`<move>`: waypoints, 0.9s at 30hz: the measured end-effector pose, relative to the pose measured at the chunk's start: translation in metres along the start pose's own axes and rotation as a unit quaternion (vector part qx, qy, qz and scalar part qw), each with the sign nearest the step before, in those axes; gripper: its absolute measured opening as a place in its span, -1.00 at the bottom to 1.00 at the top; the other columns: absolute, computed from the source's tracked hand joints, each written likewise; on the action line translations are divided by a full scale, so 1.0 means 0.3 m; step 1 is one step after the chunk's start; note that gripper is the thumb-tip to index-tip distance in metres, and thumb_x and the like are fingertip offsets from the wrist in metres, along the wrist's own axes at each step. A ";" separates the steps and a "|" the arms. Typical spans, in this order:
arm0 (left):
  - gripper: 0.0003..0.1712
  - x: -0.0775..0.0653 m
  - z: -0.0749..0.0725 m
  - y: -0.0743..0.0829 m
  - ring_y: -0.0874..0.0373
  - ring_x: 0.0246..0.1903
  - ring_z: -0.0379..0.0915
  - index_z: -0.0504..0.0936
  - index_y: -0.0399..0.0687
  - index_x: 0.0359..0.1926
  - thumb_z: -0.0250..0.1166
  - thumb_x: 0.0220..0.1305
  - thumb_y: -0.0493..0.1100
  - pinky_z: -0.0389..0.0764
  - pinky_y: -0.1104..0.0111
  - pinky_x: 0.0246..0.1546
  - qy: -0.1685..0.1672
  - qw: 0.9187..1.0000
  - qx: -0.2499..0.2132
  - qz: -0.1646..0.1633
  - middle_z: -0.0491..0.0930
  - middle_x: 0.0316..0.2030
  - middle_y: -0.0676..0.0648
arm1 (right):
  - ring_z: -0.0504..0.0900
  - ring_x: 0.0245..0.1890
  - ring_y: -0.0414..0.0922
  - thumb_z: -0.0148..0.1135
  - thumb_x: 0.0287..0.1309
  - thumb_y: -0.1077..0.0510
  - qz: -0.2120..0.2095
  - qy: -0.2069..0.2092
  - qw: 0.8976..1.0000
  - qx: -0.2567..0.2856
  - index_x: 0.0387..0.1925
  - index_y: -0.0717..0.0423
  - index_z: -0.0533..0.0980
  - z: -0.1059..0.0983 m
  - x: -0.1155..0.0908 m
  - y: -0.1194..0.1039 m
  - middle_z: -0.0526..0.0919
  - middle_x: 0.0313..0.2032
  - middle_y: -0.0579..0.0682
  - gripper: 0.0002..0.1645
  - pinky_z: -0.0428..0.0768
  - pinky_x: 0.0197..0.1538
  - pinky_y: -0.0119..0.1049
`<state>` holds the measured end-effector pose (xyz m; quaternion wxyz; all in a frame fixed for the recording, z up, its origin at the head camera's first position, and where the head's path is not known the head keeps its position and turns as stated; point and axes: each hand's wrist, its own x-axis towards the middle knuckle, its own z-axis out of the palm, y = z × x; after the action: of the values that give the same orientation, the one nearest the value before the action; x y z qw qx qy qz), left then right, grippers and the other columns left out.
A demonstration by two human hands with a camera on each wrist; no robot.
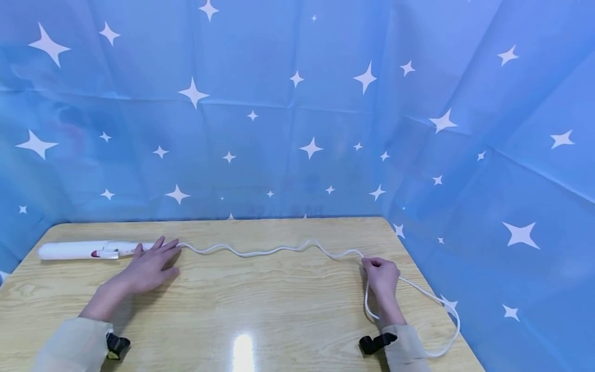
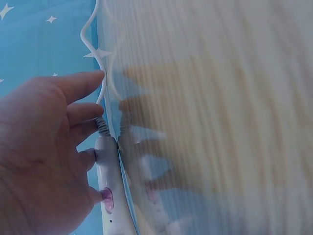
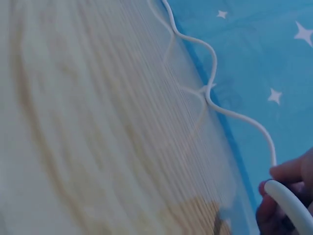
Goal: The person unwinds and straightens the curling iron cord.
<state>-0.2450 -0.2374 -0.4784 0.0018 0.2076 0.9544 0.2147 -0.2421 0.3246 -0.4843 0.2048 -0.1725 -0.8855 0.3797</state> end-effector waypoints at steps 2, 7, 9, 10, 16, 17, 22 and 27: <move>-0.31 0.000 0.003 -0.001 -0.55 0.43 -0.10 0.40 -0.39 0.39 0.33 0.37 -0.10 -0.25 -0.63 0.25 0.000 1.000 0.003 -0.005 0.22 0.44 -0.45 | 0.69 -0.34 0.08 0.33 0.25 0.17 -0.016 -0.004 1.000 -0.023 -0.30 0.28 0.77 -0.001 -0.005 -0.002 0.79 -0.40 0.12 -0.78 0.56 -0.34 -0.31; -0.31 0.005 0.002 0.005 -0.54 0.43 -0.09 0.41 -0.41 0.38 0.34 0.37 -0.10 -0.23 -0.64 0.25 0.001 1.000 0.008 -0.011 0.22 0.44 -0.46 | 0.66 -0.48 -0.02 0.32 0.25 0.18 -0.045 -0.024 0.997 -0.058 -0.33 0.28 0.76 0.008 -0.005 -0.019 0.74 -0.53 0.03 -0.78 0.61 -0.38 -0.23; -0.31 0.007 -0.001 0.009 -0.54 0.43 -0.09 0.42 -0.41 0.37 0.35 0.36 -0.10 -0.23 -0.64 0.24 0.003 1.000 0.008 -0.010 0.22 0.43 -0.46 | 0.65 -0.49 -0.04 0.32 0.26 0.18 -0.053 -0.032 0.996 -0.062 -0.30 0.28 0.76 0.014 -0.004 -0.031 0.74 -0.53 0.01 -0.78 0.62 -0.37 -0.22; -0.31 0.009 -0.003 0.010 -0.54 0.43 -0.09 0.42 -0.41 0.37 0.35 0.36 -0.11 -0.23 -0.64 0.24 0.004 1.000 0.008 -0.010 0.22 0.43 -0.46 | 0.65 -0.48 -0.04 0.32 0.27 0.18 -0.057 -0.037 0.996 -0.063 -0.29 0.28 0.76 0.017 -0.004 -0.040 0.74 -0.52 0.02 -0.78 0.62 -0.37 -0.22; -0.31 0.011 -0.005 0.007 -0.55 0.42 -0.08 0.41 -0.43 0.37 0.34 0.36 -0.11 -0.22 -0.65 0.23 0.012 1.000 0.008 -0.008 0.21 0.43 -0.47 | 0.63 -0.46 -0.04 0.31 0.27 0.13 -0.072 -0.058 0.992 -0.088 -0.24 0.19 0.78 0.043 -0.006 -0.080 0.78 -0.39 0.06 -0.78 0.55 -0.48 -0.23; -0.30 0.012 -0.005 0.006 -0.55 0.43 -0.09 0.41 -0.43 0.37 0.34 0.36 -0.11 -0.22 -0.65 0.23 0.011 1.000 0.009 -0.009 0.20 0.44 -0.47 | 0.62 -0.47 -0.04 0.31 0.27 0.12 -0.073 -0.063 0.991 -0.093 -0.23 0.18 0.78 0.047 -0.007 -0.083 0.78 -0.37 0.06 -0.77 0.54 -0.50 -0.24; -0.28 0.015 -0.007 0.003 -0.54 0.44 -0.11 0.39 -0.43 0.38 0.34 0.36 -0.09 -0.25 -0.65 0.24 0.014 1.000 0.011 -0.010 0.17 0.46 -0.46 | 0.62 -0.48 -0.06 0.31 0.27 0.14 -0.088 -0.082 0.987 -0.109 -0.23 0.19 0.78 0.061 -0.008 -0.086 0.79 -0.34 0.09 -0.78 0.56 -0.50 -0.24; -0.31 0.014 -0.007 -0.007 -0.57 0.43 -0.11 0.42 -0.42 0.37 0.34 0.35 -0.10 -0.26 -0.66 0.23 0.024 1.000 0.008 -0.005 0.18 0.45 -0.47 | 0.58 -0.55 -0.12 0.29 0.25 0.22 -0.099 -0.108 0.984 -0.106 -0.26 0.23 0.78 0.070 -0.009 -0.082 0.79 -0.36 0.11 -0.81 0.54 -0.51 -0.31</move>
<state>-0.2499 -0.2384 -0.4769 -0.0218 0.1972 0.9568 0.2124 -0.2540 0.2947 -0.4797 0.1249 -0.0627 -0.9502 0.2784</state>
